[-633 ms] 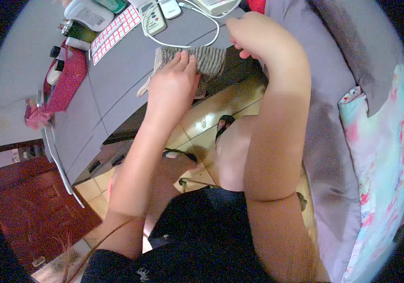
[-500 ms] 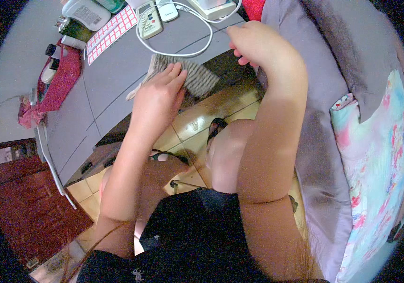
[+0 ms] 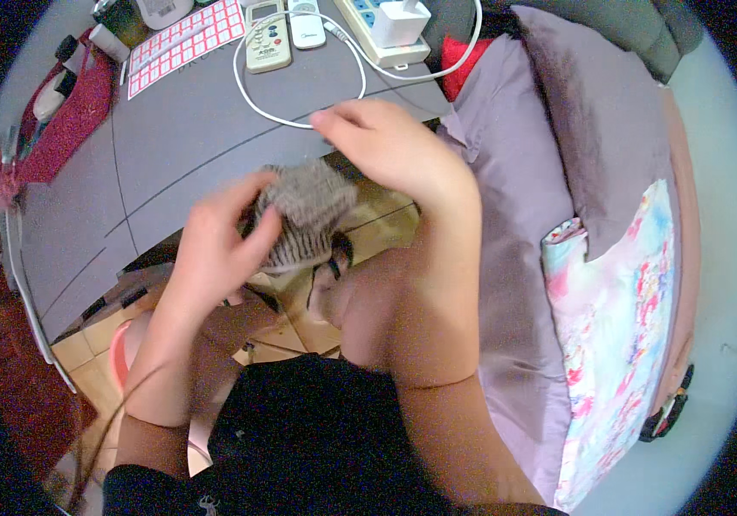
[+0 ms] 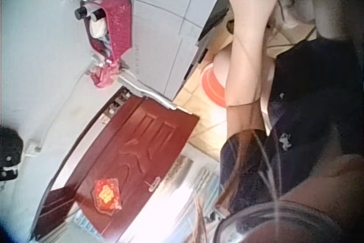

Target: Cleaning a desk surface with a wet cloth.

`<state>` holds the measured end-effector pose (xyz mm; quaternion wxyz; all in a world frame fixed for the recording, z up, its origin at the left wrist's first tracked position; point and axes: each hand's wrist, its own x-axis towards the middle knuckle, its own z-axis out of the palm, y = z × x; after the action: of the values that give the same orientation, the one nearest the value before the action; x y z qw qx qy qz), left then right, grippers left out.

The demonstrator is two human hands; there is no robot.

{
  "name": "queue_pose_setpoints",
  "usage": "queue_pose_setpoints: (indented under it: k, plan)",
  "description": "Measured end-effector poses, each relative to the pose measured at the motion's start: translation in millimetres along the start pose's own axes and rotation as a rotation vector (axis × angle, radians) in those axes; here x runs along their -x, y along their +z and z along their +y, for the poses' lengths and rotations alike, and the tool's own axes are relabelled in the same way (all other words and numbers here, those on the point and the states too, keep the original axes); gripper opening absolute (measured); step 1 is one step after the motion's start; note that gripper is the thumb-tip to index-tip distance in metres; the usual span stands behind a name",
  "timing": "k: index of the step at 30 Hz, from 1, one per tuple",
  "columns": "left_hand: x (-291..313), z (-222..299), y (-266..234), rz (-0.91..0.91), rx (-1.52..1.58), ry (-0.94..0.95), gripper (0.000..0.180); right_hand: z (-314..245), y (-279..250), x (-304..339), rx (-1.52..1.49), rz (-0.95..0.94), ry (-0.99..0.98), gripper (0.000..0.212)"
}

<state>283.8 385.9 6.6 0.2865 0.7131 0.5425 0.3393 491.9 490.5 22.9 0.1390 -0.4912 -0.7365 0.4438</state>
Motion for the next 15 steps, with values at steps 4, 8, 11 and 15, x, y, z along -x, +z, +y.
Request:
queue_pose_setpoints:
  k: [4,8,11,15]
  plan:
    - [-28.3,5.7,1.7,0.258,0.183,0.059,0.027,-25.2,11.7,14.4,-0.494,0.020,-0.103,0.048]
    - [-45.4,29.5,1.3,0.280,0.268,0.075,0.028,-31.6,15.6,43.9,-0.798,0.157,-0.163,0.052]
    - [-43.9,40.5,13.9,0.186,0.608,-0.038,0.029,-30.8,15.3,54.3,-0.772,0.234,-0.210,0.052]
    - [-33.3,31.7,29.3,0.157,0.555,-0.047,0.032,3.9,24.6,42.3,-0.792,0.251,-0.194,0.040]
